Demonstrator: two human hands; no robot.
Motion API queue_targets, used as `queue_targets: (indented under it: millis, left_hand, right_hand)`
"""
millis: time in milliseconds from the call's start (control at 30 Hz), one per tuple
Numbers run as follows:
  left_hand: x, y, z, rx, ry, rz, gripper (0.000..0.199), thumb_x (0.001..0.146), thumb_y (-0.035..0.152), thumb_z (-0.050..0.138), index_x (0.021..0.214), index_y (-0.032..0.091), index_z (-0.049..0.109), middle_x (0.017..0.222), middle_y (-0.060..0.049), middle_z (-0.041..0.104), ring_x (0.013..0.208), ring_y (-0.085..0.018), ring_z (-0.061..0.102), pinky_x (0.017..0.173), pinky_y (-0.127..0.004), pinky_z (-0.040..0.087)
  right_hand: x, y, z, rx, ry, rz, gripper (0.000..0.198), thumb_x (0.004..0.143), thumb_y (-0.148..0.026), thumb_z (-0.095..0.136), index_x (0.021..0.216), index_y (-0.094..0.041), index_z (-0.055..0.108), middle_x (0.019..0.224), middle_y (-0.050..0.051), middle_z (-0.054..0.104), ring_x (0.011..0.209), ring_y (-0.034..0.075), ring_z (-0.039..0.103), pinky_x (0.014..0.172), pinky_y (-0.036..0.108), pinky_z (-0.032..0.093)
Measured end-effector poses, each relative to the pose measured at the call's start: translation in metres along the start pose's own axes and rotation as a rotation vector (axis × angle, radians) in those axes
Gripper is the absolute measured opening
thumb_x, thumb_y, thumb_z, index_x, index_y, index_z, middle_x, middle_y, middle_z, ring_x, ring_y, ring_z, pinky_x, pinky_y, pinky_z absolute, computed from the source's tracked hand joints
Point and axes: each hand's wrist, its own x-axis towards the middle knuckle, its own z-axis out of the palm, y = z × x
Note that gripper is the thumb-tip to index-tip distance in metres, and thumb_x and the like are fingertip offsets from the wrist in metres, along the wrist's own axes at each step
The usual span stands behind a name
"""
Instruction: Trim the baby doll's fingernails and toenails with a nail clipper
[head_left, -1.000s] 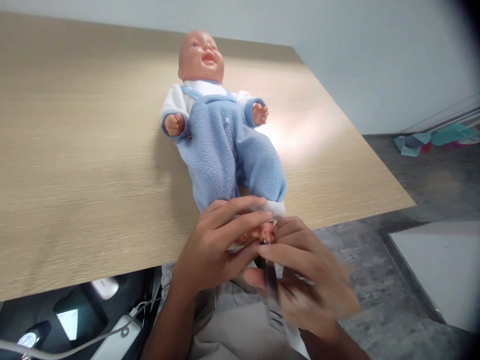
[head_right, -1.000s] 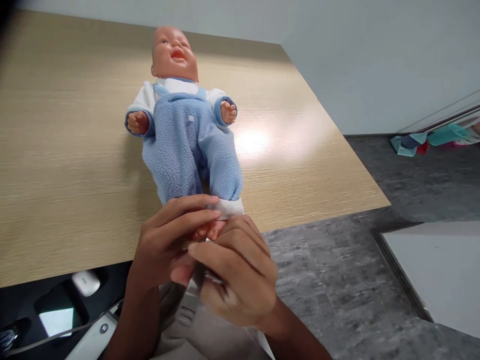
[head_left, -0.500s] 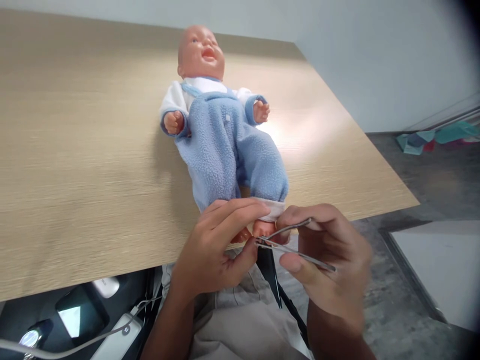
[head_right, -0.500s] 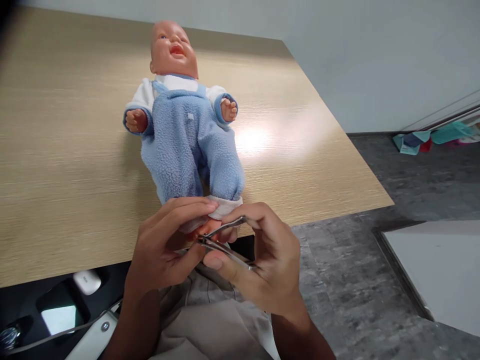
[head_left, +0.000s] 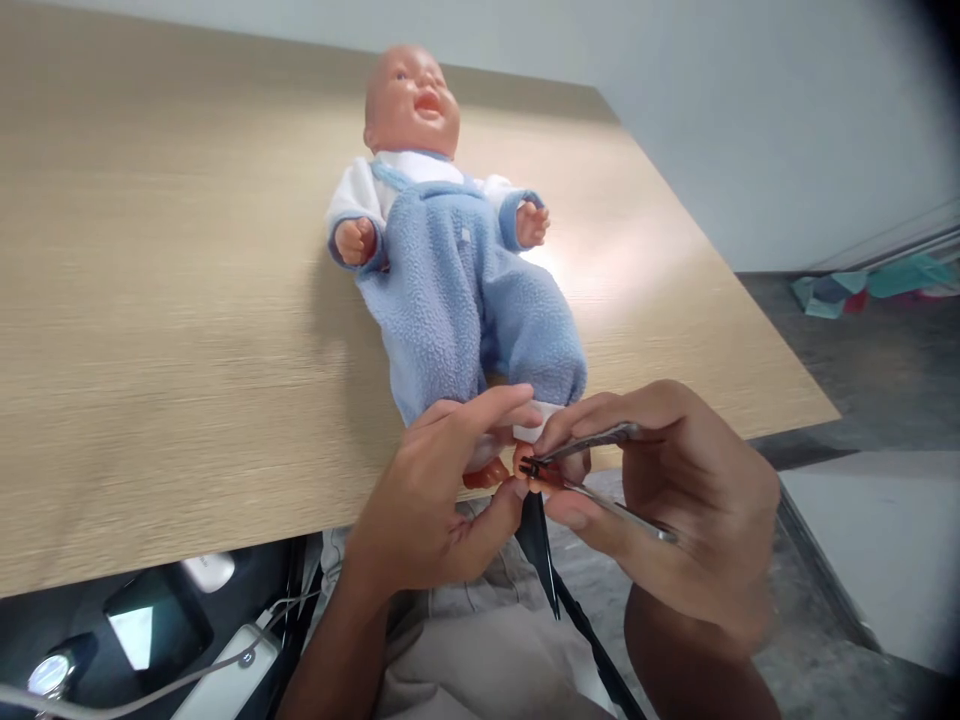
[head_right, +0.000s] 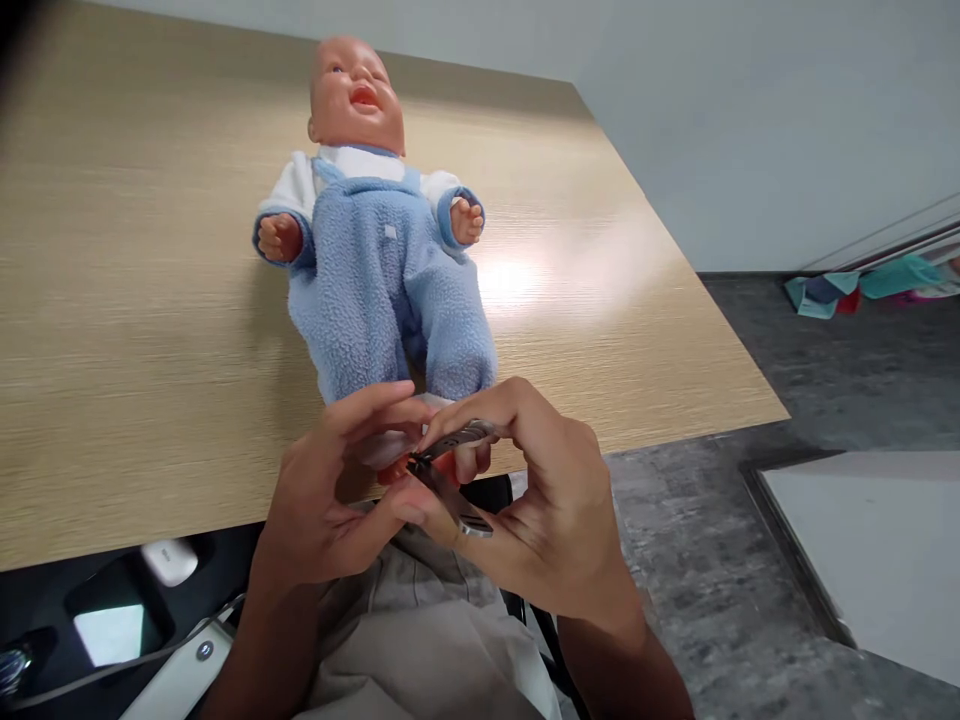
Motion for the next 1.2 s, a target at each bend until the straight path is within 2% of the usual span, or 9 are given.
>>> queue_targets:
  millis: [100, 200, 433, 600, 700, 867, 1033, 1200]
  left_hand:
    - [-0.002, -0.002, 0.001, -0.054, -0.008, -0.028, 0.07, 0.093, 0.019, 0.064, 0.155, 0.032, 0.035, 0.125, -0.008, 0.072, 0.104, -0.025, 0.071, 0.084, -0.04, 0.065]
    - [-0.002, -0.003, 0.001, -0.09, -0.018, -0.033, 0.074, 0.093, 0.016, 0.064, 0.157, 0.033, 0.031, 0.126, -0.007, 0.072, 0.105, -0.024, 0.072, 0.081, -0.037, 0.066]
    - [0.0, -0.001, 0.001, -0.084, -0.016, -0.037, 0.07, 0.091, 0.014, 0.066, 0.153, 0.032, 0.037, 0.125, -0.006, 0.072, 0.097, -0.022, 0.075, 0.079, -0.036, 0.067]
    - [0.0, -0.003, 0.002, -0.121, -0.006, -0.013, 0.072, 0.092, 0.015, 0.062, 0.156, 0.031, 0.033, 0.126, -0.007, 0.072, 0.108, -0.023, 0.073, 0.078, -0.035, 0.067]
    - [0.0, -0.004, 0.003, -0.16, 0.008, 0.007, 0.067, 0.097, 0.024, 0.061, 0.157, 0.031, 0.032, 0.126, -0.007, 0.071, 0.113, -0.024, 0.072, 0.084, -0.037, 0.066]
    - [0.0, -0.002, 0.003, -0.198, -0.023, -0.059, 0.066, 0.099, 0.028, 0.064, 0.156, 0.032, 0.031, 0.129, -0.007, 0.07, 0.121, -0.026, 0.069, 0.099, -0.041, 0.06]
    - [0.0, -0.002, 0.003, -0.215, -0.018, -0.041, 0.068, 0.096, 0.02, 0.062, 0.156, 0.032, 0.031, 0.13, -0.007, 0.069, 0.123, -0.026, 0.068, 0.098, -0.04, 0.06]
    - [0.0, -0.002, 0.003, -0.176, 0.003, -0.013, 0.07, 0.095, 0.018, 0.062, 0.157, 0.031, 0.031, 0.13, -0.005, 0.07, 0.116, -0.025, 0.071, 0.097, -0.041, 0.06]
  right_hand:
    - [0.003, -0.001, 0.001, -0.02, -0.015, 0.0, 0.028, 0.084, -0.035, 0.086, 0.098, -0.023, 0.065, 0.083, 0.002, 0.072, 0.064, 0.017, 0.066, 0.052, 0.029, 0.054]
    - [0.004, -0.002, 0.001, -0.044, -0.01, -0.003, 0.028, 0.084, -0.038, 0.086, 0.096, -0.023, 0.065, 0.081, 0.002, 0.071, 0.065, 0.017, 0.066, 0.051, 0.029, 0.053]
    - [0.002, -0.004, -0.002, -0.08, -0.038, -0.026, 0.02, 0.084, -0.017, 0.083, 0.095, -0.021, 0.066, 0.085, 0.002, 0.072, 0.075, 0.019, 0.071, 0.057, 0.029, 0.054]
    - [0.007, -0.009, 0.001, -0.117, -0.048, -0.041, 0.02, 0.085, -0.021, 0.083, 0.088, -0.021, 0.063, 0.083, 0.001, 0.069, 0.069, 0.016, 0.066, 0.055, 0.029, 0.052]
    - [0.01, -0.012, 0.005, -0.145, -0.057, -0.058, 0.025, 0.084, -0.025, 0.085, 0.09, -0.022, 0.061, 0.08, -0.001, 0.067, 0.064, 0.013, 0.062, 0.052, 0.027, 0.049]
    - [0.014, -0.019, 0.005, -0.221, -0.129, -0.007, 0.027, 0.086, -0.026, 0.082, 0.09, -0.022, 0.056, 0.077, -0.007, 0.06, 0.064, 0.008, 0.057, 0.058, 0.022, 0.046]
    - [0.018, -0.023, 0.005, -0.242, -0.141, 0.036, 0.027, 0.088, -0.03, 0.08, 0.091, -0.022, 0.054, 0.075, -0.009, 0.06, 0.06, 0.004, 0.055, 0.057, 0.018, 0.044]
    - [0.02, -0.025, 0.007, -0.284, -0.168, 0.063, 0.028, 0.089, -0.031, 0.079, 0.089, -0.023, 0.051, 0.07, -0.008, 0.057, 0.057, 0.007, 0.054, 0.054, 0.02, 0.042]
